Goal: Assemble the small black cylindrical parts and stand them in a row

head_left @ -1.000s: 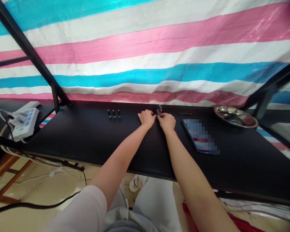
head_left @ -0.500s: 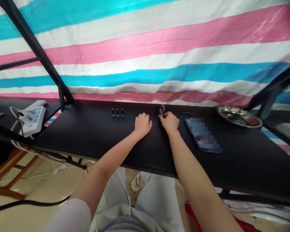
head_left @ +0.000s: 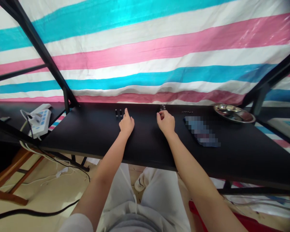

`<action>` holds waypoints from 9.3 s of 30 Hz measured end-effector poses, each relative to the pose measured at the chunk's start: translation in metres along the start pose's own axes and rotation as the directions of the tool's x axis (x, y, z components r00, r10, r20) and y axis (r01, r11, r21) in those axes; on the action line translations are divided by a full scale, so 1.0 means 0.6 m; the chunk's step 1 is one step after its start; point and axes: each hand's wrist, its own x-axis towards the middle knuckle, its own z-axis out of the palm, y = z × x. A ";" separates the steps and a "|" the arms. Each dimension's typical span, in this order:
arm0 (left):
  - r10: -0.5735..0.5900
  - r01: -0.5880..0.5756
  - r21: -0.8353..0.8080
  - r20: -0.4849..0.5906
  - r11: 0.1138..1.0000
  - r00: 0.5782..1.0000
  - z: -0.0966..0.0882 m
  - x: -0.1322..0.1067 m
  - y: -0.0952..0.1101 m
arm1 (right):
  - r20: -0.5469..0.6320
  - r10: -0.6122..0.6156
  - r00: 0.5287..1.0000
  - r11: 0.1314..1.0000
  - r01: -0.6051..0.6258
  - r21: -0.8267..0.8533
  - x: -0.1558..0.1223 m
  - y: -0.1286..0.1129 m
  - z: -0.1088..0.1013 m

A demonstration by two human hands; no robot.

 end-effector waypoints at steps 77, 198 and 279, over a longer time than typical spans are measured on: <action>0.057 0.033 -0.806 0.082 0.591 0.995 0.023 -0.013 0.003 | 0.137 0.363 0.922 0.917 -0.327 -0.230 0.039 0.069 0.029; 0.334 0.248 -0.892 0.381 0.378 0.862 -0.001 -0.007 -0.001 | 0.312 -0.213 0.926 0.892 0.054 0.449 -0.042 -0.052 0.001; 0.199 -0.011 -0.745 0.164 0.667 0.966 0.042 0.001 0.002 | 0.187 0.398 0.898 0.911 -0.364 -0.194 0.008 0.063 0.007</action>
